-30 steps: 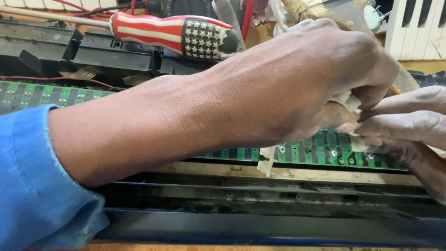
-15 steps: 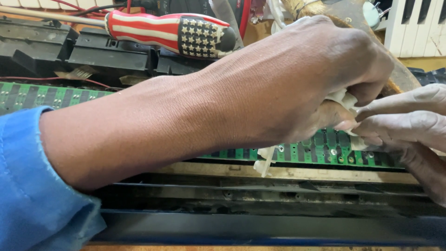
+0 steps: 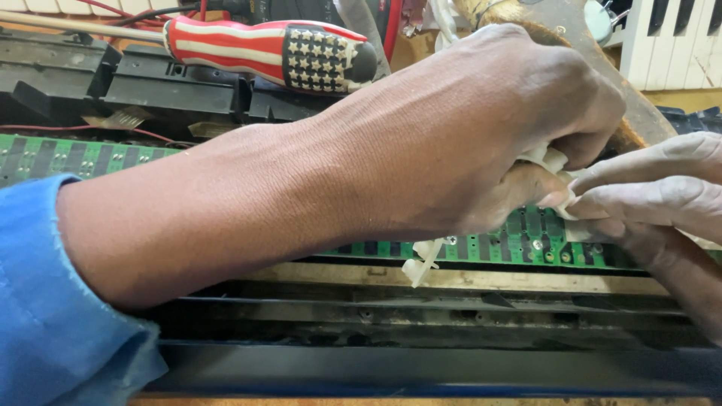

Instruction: The person is reassembling an electronic keyboard by carefully aligning and pressing rubber contact strips onto the pins of a printed circuit board (PCB) and using a screwdriver.

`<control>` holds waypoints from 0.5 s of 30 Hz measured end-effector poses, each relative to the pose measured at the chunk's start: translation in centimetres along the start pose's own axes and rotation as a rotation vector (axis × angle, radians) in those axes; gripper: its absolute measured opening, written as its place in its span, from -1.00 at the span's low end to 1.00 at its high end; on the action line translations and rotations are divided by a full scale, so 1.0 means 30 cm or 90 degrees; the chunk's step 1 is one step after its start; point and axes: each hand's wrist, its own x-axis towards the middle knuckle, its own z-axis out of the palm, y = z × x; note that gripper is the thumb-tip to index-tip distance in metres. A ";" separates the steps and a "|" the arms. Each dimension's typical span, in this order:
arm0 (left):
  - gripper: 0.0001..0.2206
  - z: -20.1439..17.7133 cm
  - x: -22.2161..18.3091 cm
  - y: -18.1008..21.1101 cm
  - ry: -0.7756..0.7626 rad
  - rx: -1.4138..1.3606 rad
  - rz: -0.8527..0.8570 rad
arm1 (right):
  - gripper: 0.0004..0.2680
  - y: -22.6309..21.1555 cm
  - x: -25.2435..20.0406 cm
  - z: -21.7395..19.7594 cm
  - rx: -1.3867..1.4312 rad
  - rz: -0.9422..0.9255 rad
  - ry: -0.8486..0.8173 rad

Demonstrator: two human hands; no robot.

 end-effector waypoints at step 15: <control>-0.86 0.019 -0.001 -0.003 0.055 0.005 0.021 | -0.79 0.019 0.024 0.011 0.013 0.057 0.027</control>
